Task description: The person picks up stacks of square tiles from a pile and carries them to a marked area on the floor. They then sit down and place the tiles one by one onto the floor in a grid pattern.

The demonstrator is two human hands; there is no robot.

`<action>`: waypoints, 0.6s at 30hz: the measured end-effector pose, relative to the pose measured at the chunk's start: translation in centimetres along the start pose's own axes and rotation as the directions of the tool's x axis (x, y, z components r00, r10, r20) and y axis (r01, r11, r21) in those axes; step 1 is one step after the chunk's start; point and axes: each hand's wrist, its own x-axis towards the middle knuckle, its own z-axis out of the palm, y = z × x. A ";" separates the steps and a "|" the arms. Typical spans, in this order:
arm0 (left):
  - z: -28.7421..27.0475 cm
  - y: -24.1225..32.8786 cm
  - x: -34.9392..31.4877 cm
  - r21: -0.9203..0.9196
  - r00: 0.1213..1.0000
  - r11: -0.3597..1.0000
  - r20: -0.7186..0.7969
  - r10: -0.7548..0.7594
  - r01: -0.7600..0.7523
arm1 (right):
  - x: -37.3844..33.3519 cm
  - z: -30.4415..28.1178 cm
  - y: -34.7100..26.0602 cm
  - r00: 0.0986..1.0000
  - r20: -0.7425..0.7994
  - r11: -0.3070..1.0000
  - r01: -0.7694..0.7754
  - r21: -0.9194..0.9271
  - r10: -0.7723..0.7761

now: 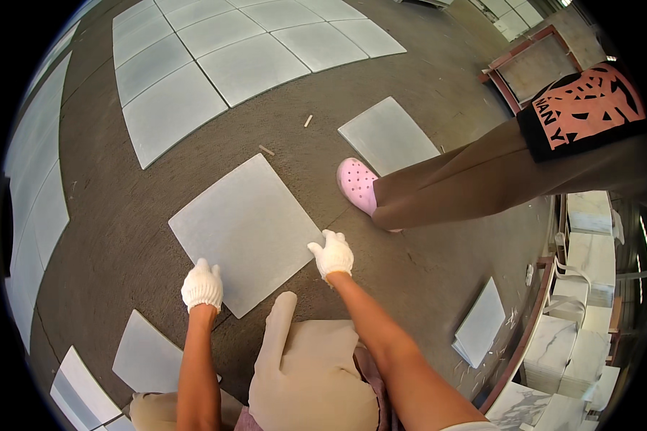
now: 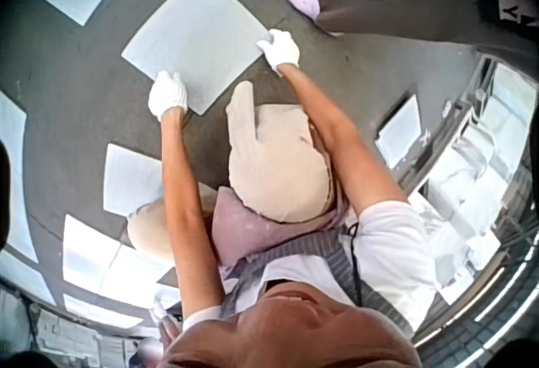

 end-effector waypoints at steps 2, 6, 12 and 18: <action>-0.7 0.4 0.3 -0.002 0.997 0.997 -0.028 0.071 -0.071 | 0.0 0.0 0.1 1.000 0.020 0.999 -0.010 -0.030 0.010; 0.2 -0.8 0.6 0.013 0.984 0.985 0.052 0.171 -0.172 | -0.6 -0.3 0.1 0.999 0.027 0.997 0.031 -0.069 -0.029; 4.7 -2.6 -2.0 0.079 0.980 0.988 0.160 0.118 -0.132 | -5.3 -1.0 0.9 0.995 0.094 0.995 0.035 0.097 -0.044; 5.3 -1.5 -1.1 0.017 0.973 0.990 0.188 0.134 -0.140 | -14.1 2.0 8.8 0.857 0.515 0.884 -0.219 0.412 -0.028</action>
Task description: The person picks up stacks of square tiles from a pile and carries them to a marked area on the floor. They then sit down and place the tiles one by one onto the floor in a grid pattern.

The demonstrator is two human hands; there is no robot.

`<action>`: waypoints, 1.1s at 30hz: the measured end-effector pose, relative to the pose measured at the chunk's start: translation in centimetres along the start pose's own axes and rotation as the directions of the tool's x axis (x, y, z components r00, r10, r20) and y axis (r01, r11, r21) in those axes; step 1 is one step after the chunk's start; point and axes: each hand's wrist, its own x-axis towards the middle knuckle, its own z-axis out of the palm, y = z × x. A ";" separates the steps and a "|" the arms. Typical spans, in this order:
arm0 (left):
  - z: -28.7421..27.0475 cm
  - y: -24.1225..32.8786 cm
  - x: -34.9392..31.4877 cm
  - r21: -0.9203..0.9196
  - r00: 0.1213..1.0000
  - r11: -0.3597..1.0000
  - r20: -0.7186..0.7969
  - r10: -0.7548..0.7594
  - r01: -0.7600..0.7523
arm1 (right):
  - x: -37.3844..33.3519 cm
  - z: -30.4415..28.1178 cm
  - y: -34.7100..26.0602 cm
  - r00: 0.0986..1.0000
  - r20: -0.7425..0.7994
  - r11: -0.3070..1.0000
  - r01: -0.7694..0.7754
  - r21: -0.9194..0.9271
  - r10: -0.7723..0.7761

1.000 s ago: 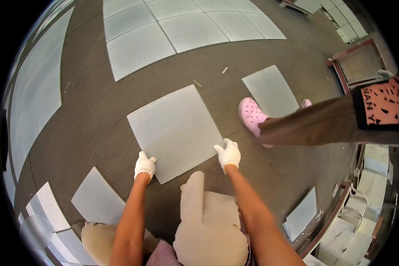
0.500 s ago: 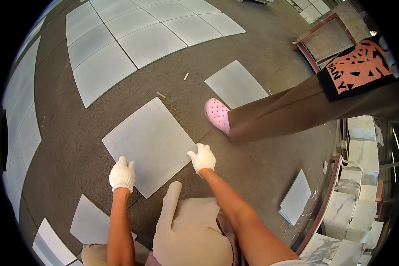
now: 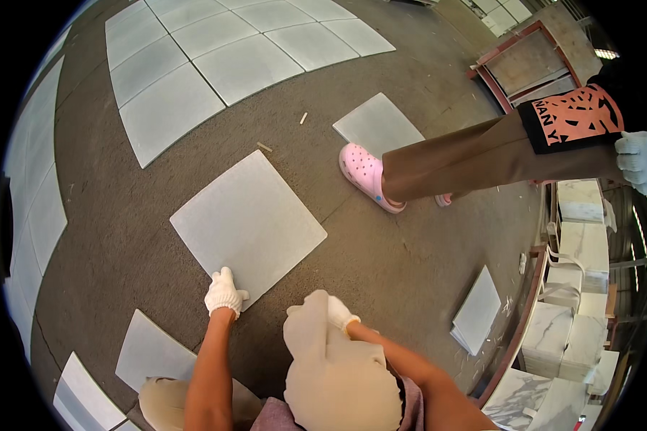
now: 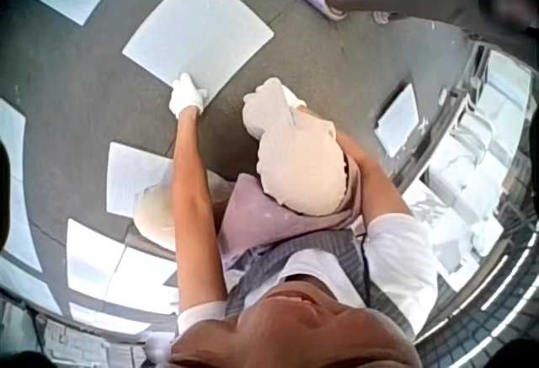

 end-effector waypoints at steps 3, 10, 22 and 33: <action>0.2 -1.4 0.6 -0.017 0.999 0.999 0.007 -0.039 0.039 | -5.5 1.0 2.9 0.989 0.106 0.994 -0.105 -0.014 0.106; -0.4 -1.1 1.2 0.010 0.997 0.998 0.057 -0.057 0.056 | -20.3 -1.3 6.5 0.949 -0.037 0.948 -0.315 -0.045 0.314; 0.4 -2.7 2.0 -0.050 0.998 0.999 0.069 0.007 -0.004 | -30.3 -3.6 1.9 0.904 -0.334 0.946 -0.312 -0.084 0.268; 1.3 -2.6 1.9 -0.077 0.996 0.995 0.060 0.072 -0.067 | -31.7 -3.9 -0.3 0.874 -0.443 0.964 -0.257 -0.073 0.200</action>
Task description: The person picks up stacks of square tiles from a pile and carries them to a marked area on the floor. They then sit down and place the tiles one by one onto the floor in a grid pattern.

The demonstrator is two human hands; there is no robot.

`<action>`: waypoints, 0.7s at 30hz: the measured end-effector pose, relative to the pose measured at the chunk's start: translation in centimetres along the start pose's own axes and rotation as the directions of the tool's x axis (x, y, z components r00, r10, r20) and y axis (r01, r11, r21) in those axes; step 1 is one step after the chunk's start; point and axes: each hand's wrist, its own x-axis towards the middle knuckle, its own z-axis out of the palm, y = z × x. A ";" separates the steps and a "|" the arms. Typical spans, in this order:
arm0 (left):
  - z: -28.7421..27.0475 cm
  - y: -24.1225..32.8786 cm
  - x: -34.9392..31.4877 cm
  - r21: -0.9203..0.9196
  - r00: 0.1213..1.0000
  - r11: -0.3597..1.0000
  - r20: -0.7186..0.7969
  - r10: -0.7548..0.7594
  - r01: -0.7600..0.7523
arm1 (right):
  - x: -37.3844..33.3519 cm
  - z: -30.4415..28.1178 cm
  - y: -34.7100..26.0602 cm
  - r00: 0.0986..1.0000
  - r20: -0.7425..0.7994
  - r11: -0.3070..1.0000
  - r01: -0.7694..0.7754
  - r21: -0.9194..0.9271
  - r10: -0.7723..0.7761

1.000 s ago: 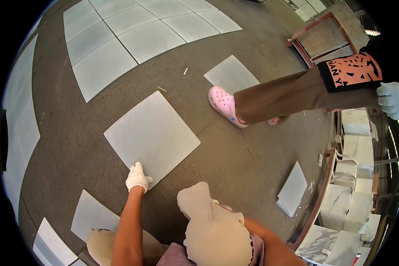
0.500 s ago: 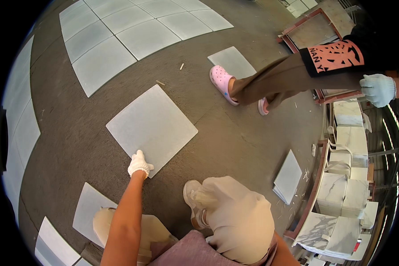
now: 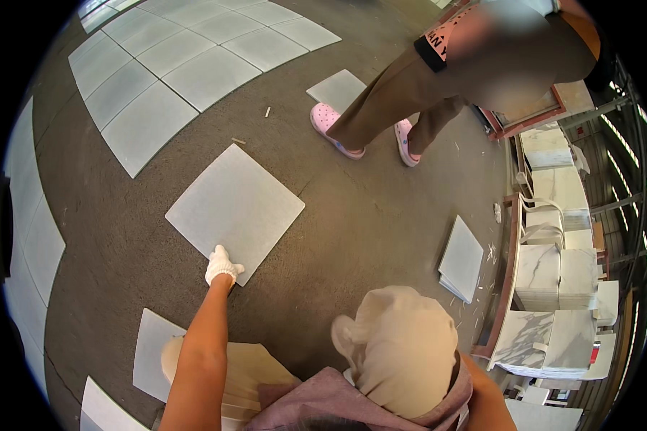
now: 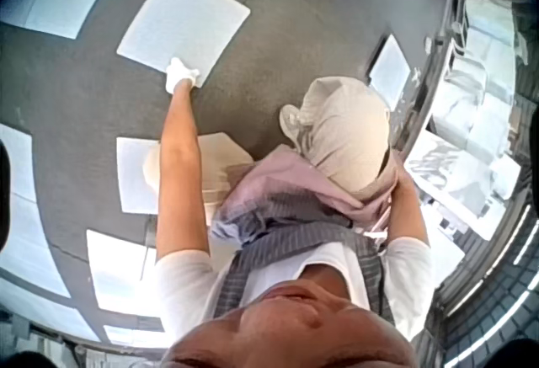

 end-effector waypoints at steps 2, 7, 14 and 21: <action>-0.5 -0.2 -0.1 0.007 1.000 1.000 -0.008 -0.012 0.012 | -0.3 2.1 2.6 0.998 0.037 0.999 -0.047 0.024 0.046; -0.4 0.6 -0.3 0.052 0.999 0.998 -0.002 -0.041 0.041 | -0.9 6.5 9.2 0.978 0.106 0.979 -0.186 0.083 0.177; -0.2 0.4 0.8 0.079 0.997 0.994 0.016 -0.073 0.071 | -1.0 10.3 14.8 0.955 0.160 0.953 -0.273 0.132 0.251; 0.6 0.1 0.4 0.040 0.997 0.997 -0.046 -0.063 0.065 | 1.8 9.4 16.2 0.965 0.143 0.962 -0.237 0.135 0.218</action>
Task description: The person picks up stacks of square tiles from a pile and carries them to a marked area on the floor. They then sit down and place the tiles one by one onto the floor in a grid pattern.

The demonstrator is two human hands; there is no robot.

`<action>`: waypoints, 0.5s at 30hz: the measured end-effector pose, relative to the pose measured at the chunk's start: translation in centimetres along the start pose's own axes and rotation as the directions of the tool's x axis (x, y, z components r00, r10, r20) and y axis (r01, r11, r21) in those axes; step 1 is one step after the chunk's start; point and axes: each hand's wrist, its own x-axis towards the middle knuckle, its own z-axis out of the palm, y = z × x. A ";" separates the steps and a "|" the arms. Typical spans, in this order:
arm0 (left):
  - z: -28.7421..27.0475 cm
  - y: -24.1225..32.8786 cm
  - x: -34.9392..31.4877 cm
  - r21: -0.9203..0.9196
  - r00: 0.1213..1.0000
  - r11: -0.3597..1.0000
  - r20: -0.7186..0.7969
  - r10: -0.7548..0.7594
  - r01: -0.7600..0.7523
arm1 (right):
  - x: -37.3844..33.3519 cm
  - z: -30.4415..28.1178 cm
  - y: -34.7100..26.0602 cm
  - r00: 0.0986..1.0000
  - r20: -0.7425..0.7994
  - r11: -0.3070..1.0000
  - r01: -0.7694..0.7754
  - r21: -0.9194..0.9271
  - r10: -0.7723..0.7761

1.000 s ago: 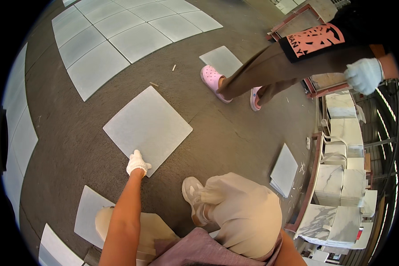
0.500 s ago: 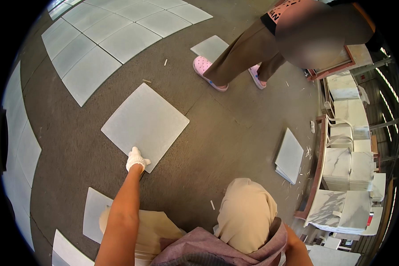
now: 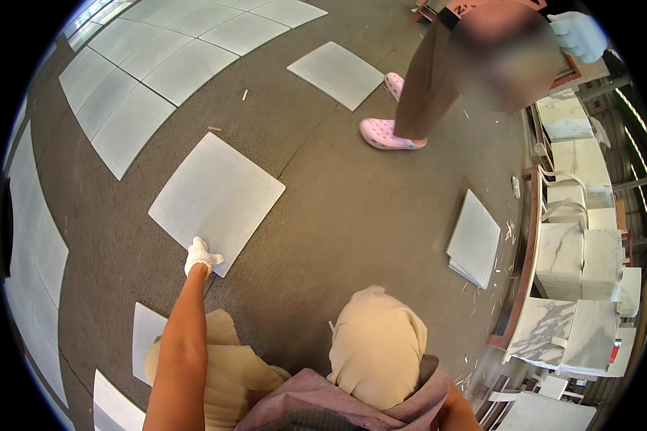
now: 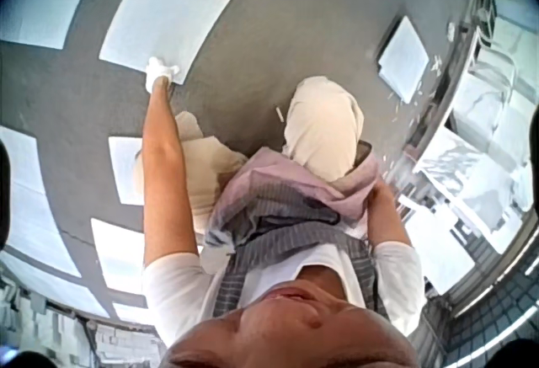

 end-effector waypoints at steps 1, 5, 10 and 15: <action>0.2 0.3 -0.2 0.000 1.000 1.000 -0.008 -0.013 0.013 | 0.5 -0.3 -0.2 1.000 -0.004 1.000 0.013 -0.006 -0.013; 0.6 1.1 -0.8 0.002 0.998 0.999 -0.051 -0.044 0.044 | 3.0 -1.4 -1.0 0.998 -0.020 0.997 0.064 -0.036 -0.064; 0.8 -0.1 -1.0 -0.015 0.990 0.995 -0.105 -0.098 0.097 | 6.7 -1.6 -3.8 0.984 -0.036 0.980 0.173 -0.097 -0.177; 1.4 1.1 -1.9 -0.008 0.979 0.992 -0.166 -0.122 0.122 | 10.3 -2.1 -7.2 0.959 -0.096 0.957 0.252 -0.146 -0.267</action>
